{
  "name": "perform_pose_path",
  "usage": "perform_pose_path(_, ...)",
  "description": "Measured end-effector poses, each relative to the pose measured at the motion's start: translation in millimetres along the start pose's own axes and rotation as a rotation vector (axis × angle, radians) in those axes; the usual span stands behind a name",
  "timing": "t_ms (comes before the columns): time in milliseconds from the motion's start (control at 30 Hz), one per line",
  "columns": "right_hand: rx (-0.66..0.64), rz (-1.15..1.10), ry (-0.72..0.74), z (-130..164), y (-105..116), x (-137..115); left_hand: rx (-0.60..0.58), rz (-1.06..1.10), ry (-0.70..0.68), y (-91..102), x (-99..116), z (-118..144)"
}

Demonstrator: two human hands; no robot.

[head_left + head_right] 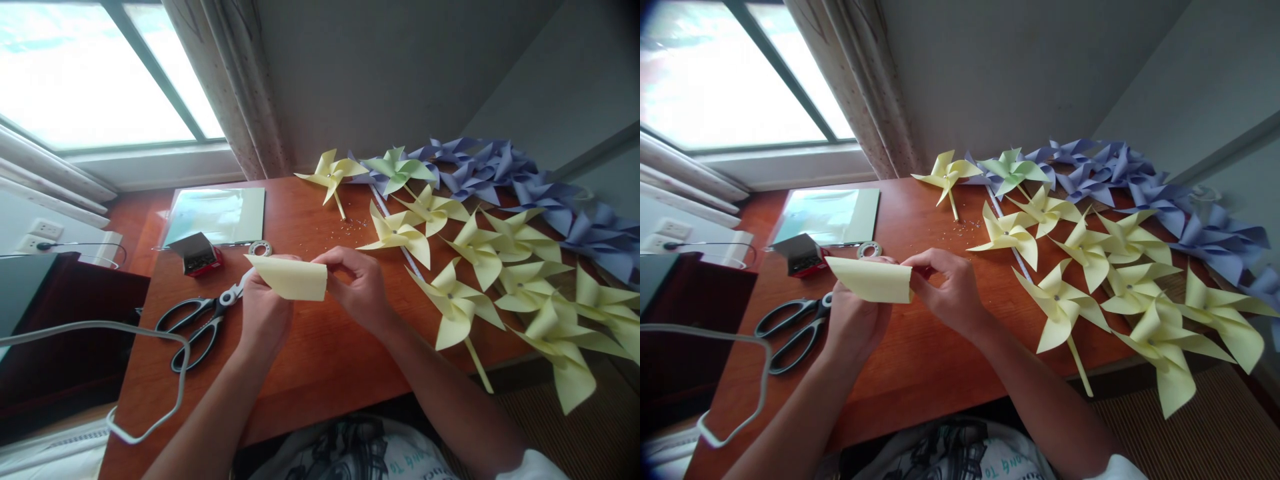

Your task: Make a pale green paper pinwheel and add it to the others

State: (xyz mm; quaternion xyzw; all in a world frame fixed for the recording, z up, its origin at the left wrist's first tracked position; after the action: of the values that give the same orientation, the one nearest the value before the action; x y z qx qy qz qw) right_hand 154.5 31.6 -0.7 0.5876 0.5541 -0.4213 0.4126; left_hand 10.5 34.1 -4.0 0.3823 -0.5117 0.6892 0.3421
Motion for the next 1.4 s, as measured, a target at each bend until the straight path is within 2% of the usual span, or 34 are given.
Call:
perform_pose_path(267, -0.001, -0.124, -0.051, 2, 0, 0, -0.051, -0.038, -0.023, 1.8, 0, 0)
perform_pose_path(467, 0.03, -0.298, -0.15, 1, -4, 3, -0.08, -0.07, -0.064, 1.7, -2, 1)
perform_pose_path(633, 0.038, -0.478, -0.286, 0, -6, 8, -0.109, -0.125, -0.136, 4.9, -7, 3)
perform_pose_path(833, 0.054, -0.67, -0.524, -2, -6, 10, -0.09, -0.333, -0.256, 5.4, -5, 8)
perform_pose_path(1000, 0.03, -0.703, -0.59, -3, -6, 12, -0.066, -0.411, -0.321, 3.5, -2, 10)
perform_pose_path(1100, 0.069, -0.64, -0.571, -1, -9, 12, -0.03, -0.306, -0.238, 4.2, -5, 8)
perform_pose_path(1233, 0.083, -0.494, -0.45, 1, -13, 13, 0.056, -0.117, -0.086, 4.9, -9, 1)
perform_pose_path(1400, 0.063, -0.347, -0.32, 6, -13, 17, 0.096, -0.104, -0.079, 7.8, -10, -2)
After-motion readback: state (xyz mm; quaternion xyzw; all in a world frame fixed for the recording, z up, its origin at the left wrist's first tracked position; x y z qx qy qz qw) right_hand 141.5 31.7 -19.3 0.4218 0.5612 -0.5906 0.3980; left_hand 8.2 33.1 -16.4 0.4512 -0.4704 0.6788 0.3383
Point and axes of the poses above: each hand's wrist, its own z-axis away from the middle knuckle, its own y-axis out of the back of the hand, x = y × z, the point moved 1 cm from there along -z, towards the middle knuckle, and after that the axes turned 4 degrees about x, right-handed, at the moved point
